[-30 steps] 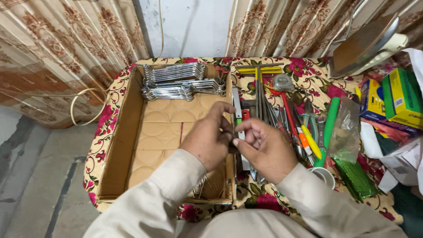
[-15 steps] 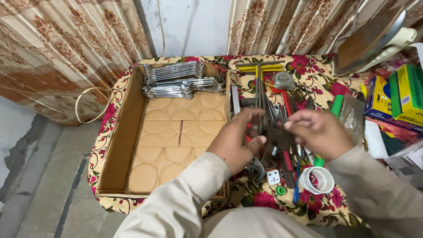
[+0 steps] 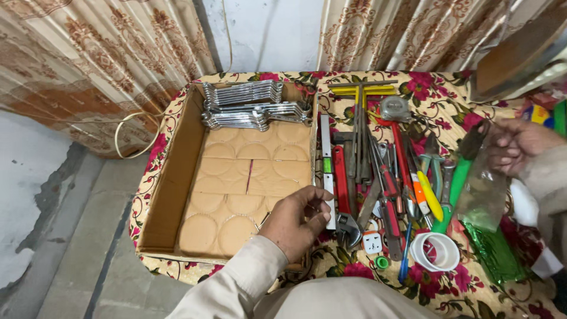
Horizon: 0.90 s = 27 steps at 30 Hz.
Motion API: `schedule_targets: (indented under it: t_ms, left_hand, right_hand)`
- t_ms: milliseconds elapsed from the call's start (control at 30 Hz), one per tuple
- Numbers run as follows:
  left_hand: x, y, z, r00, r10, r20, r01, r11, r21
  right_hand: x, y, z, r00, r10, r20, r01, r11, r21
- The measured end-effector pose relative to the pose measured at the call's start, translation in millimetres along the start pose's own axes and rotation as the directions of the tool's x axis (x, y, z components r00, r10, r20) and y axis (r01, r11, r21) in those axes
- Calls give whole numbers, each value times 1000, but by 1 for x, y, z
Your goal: The person sorts and arranges tools and hardware from a cardboard box onto a floral tablecloth. They handle wrenches, screwdrivers, pliers, a tape measure, nails, and other small items, moving them between the box and the table surface.
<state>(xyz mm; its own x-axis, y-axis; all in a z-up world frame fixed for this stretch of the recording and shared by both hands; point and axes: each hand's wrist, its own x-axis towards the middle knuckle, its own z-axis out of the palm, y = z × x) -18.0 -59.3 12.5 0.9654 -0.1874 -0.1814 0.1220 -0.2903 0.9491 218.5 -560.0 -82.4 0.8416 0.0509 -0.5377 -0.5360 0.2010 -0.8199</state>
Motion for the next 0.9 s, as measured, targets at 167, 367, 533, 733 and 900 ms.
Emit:
schedule_targets:
  t_ms: [167,367,533,733,900]
  left_hand:
    - [-3,-7,-1,998,-43,-41,44,999,26]
    - [4,-12,-2,996,-40,-76,41,999,1]
    - [9,-12,-5,996,-42,-85,42,999,8]
    - [10,-17,-6,996,-57,-66,55,998,-37]
    - [10,-25,-8,998,-24,-52,20,997,-74]
  right_hand:
    - [34,0,-22,999,19,-32,-18,999,42]
    - [38,12,3,975,104,-198,-128,985,-116]
    - [31,24,25,967,102,-235,-126,988,-93]
    - [26,25,22,976,74,-203,-98,988,-115]
    - [-15,24,58,943,-85,-323,45,991,-129]
